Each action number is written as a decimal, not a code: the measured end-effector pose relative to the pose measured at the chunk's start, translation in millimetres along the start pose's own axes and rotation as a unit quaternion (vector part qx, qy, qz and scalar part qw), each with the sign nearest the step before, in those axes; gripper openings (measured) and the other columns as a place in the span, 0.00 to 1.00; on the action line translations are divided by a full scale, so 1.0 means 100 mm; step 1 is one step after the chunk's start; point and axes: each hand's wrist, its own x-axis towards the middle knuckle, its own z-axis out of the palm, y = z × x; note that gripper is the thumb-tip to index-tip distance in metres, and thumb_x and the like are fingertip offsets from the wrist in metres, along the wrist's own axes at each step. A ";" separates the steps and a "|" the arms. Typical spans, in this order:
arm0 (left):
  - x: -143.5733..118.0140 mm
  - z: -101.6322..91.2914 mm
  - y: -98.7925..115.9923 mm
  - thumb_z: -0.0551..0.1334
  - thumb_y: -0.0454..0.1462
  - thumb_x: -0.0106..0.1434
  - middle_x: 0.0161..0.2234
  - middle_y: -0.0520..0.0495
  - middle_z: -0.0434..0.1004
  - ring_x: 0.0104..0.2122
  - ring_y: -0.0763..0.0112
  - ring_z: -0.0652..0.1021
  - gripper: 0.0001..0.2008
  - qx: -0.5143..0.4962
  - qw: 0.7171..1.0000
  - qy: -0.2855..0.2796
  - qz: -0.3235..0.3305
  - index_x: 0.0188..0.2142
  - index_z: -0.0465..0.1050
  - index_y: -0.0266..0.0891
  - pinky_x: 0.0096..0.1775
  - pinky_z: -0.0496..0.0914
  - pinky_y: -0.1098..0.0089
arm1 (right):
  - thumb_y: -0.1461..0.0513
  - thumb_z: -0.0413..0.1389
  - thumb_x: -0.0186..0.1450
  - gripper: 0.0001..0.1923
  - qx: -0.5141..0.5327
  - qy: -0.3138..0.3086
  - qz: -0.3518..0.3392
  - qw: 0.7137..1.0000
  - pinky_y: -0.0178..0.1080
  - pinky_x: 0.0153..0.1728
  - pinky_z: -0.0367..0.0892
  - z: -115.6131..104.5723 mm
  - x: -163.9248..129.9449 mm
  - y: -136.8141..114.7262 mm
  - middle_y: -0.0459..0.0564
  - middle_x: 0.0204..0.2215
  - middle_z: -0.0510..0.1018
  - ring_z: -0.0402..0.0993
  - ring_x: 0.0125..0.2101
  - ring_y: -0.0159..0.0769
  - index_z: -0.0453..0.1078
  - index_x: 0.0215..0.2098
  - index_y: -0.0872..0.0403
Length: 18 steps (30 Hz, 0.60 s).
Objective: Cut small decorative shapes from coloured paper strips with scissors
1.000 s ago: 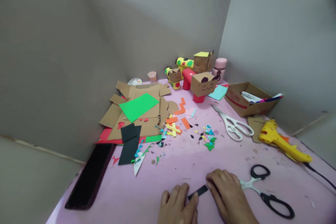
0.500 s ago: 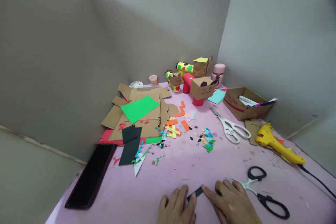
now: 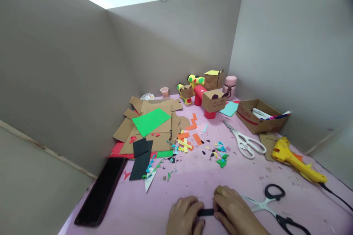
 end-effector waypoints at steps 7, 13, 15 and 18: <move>0.30 -0.19 0.11 0.61 0.24 0.45 0.31 0.49 0.74 0.35 0.64 0.72 0.12 -0.135 0.977 -0.083 -0.139 0.27 0.73 0.40 0.37 0.64 0.68 | 0.74 0.55 0.52 0.14 0.067 -0.019 0.015 0.997 0.39 0.33 0.64 -0.06 -0.03 0.03 0.49 0.30 0.78 0.72 0.32 0.41 0.73 0.31 0.51; 0.62 -0.30 0.07 0.61 0.34 0.52 0.19 0.53 0.69 0.22 0.73 0.68 0.04 -0.440 0.847 -0.060 -0.292 0.23 0.71 0.35 0.27 0.60 0.73 | 0.66 0.53 0.60 0.08 0.178 0.005 0.050 0.983 0.34 0.27 0.66 -0.32 0.23 0.02 0.48 0.22 0.76 0.73 0.25 0.37 0.72 0.25 0.56; 0.81 -0.35 0.07 0.64 0.42 0.52 0.17 0.54 0.68 0.20 0.75 0.66 0.11 -0.517 0.805 -0.017 -0.289 0.23 0.70 0.35 0.25 0.58 0.74 | 0.61 0.52 0.63 0.12 0.216 0.028 0.062 0.974 0.33 0.24 0.65 -0.44 0.37 0.03 0.45 0.19 0.74 0.71 0.23 0.35 0.71 0.24 0.56; 1.09 -0.43 0.13 0.66 0.51 0.48 0.16 0.53 0.69 0.18 0.77 0.64 0.20 -0.561 0.781 0.039 -0.271 0.22 0.70 0.35 0.23 0.57 0.75 | 0.56 0.49 0.64 0.17 0.255 0.068 0.065 0.962 0.32 0.21 0.63 -0.59 0.55 0.06 0.43 0.16 0.71 0.68 0.20 0.33 0.69 0.22 0.55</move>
